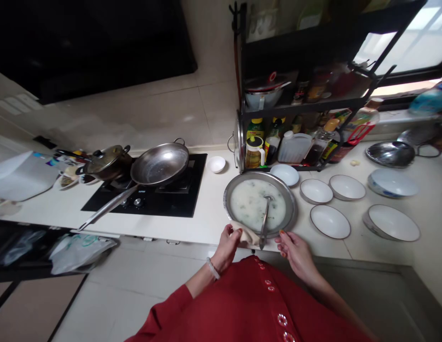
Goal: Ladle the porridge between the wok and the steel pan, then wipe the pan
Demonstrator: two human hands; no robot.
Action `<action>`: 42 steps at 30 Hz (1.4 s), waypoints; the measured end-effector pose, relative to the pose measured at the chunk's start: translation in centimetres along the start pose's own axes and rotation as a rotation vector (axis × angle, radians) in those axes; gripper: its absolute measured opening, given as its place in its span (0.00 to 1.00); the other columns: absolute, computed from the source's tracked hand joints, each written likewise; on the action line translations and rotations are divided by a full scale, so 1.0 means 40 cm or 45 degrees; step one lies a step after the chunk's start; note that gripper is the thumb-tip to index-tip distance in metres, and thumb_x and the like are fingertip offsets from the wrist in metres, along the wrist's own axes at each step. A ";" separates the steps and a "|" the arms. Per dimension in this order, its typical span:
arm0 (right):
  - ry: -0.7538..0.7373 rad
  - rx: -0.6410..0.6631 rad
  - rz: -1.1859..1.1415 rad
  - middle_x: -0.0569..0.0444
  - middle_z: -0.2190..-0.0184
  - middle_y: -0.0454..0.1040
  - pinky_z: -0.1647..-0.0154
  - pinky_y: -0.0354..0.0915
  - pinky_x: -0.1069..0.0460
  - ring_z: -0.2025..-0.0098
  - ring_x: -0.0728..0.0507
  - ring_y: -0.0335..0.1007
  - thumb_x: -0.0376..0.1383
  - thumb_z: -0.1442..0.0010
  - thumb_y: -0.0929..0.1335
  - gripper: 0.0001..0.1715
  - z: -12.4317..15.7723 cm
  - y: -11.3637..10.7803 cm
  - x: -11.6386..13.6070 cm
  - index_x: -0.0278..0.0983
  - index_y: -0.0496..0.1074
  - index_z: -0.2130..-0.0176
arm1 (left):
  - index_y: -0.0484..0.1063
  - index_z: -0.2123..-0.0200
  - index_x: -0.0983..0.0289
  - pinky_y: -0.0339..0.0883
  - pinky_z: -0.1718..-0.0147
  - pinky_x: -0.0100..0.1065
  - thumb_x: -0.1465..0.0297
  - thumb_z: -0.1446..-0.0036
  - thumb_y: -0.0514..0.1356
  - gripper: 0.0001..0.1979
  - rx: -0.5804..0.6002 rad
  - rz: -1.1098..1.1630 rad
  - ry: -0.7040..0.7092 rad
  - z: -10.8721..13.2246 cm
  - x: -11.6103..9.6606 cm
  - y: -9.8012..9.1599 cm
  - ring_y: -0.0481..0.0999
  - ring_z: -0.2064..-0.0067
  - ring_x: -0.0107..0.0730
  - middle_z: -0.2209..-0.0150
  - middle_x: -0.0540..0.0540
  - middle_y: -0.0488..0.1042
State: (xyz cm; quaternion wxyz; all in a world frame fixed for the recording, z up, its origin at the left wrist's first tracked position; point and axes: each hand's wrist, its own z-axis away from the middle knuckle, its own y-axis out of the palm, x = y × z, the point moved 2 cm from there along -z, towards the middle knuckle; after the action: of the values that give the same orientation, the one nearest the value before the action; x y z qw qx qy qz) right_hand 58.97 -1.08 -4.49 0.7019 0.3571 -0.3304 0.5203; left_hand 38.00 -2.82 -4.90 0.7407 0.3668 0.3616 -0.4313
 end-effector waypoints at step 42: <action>-0.115 -0.194 -0.170 0.62 0.88 0.63 0.87 0.48 0.57 0.87 0.54 0.52 0.48 0.66 0.78 0.27 -0.047 0.053 -0.044 0.39 0.61 0.80 | 0.70 0.75 0.66 0.64 0.77 0.28 0.67 0.72 0.76 0.22 0.189 -0.274 0.232 -0.400 -0.193 -0.071 0.71 0.77 0.27 0.79 0.49 0.72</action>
State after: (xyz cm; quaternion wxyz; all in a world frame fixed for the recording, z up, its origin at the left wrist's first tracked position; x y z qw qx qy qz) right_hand 56.65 0.07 -6.62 0.7446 0.3471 -0.3756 0.4290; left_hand 29.11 12.72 -6.48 0.6253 0.4173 0.4317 -0.4985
